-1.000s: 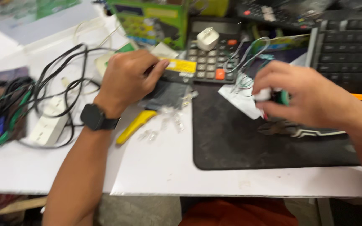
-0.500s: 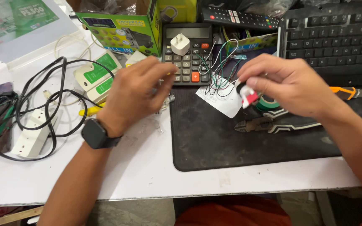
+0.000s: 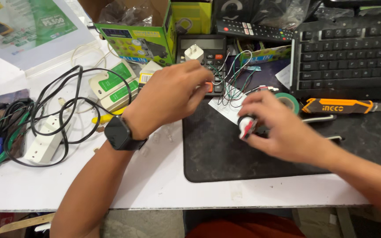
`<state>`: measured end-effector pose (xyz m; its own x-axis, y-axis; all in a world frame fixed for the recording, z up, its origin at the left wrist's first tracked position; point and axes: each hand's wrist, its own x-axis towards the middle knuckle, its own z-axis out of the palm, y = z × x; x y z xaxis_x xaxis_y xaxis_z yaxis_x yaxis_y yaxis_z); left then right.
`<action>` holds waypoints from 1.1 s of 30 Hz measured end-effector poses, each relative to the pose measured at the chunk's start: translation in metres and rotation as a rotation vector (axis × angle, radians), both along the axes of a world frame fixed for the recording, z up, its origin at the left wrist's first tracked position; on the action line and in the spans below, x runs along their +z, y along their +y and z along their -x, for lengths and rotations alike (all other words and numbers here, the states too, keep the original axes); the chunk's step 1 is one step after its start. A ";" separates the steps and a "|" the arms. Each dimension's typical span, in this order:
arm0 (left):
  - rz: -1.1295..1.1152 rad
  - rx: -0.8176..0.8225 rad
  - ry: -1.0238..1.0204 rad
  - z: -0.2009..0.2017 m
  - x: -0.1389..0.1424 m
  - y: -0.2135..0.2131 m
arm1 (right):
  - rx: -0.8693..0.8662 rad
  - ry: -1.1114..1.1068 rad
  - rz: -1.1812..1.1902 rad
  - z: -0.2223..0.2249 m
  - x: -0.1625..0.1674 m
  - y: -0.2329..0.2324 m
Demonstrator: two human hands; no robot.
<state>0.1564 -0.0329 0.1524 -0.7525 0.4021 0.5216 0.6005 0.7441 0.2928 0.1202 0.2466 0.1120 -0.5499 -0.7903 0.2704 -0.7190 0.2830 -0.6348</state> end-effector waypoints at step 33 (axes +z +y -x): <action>-0.163 -0.281 -0.355 0.108 0.011 0.042 | -0.255 0.196 0.243 0.055 0.004 0.049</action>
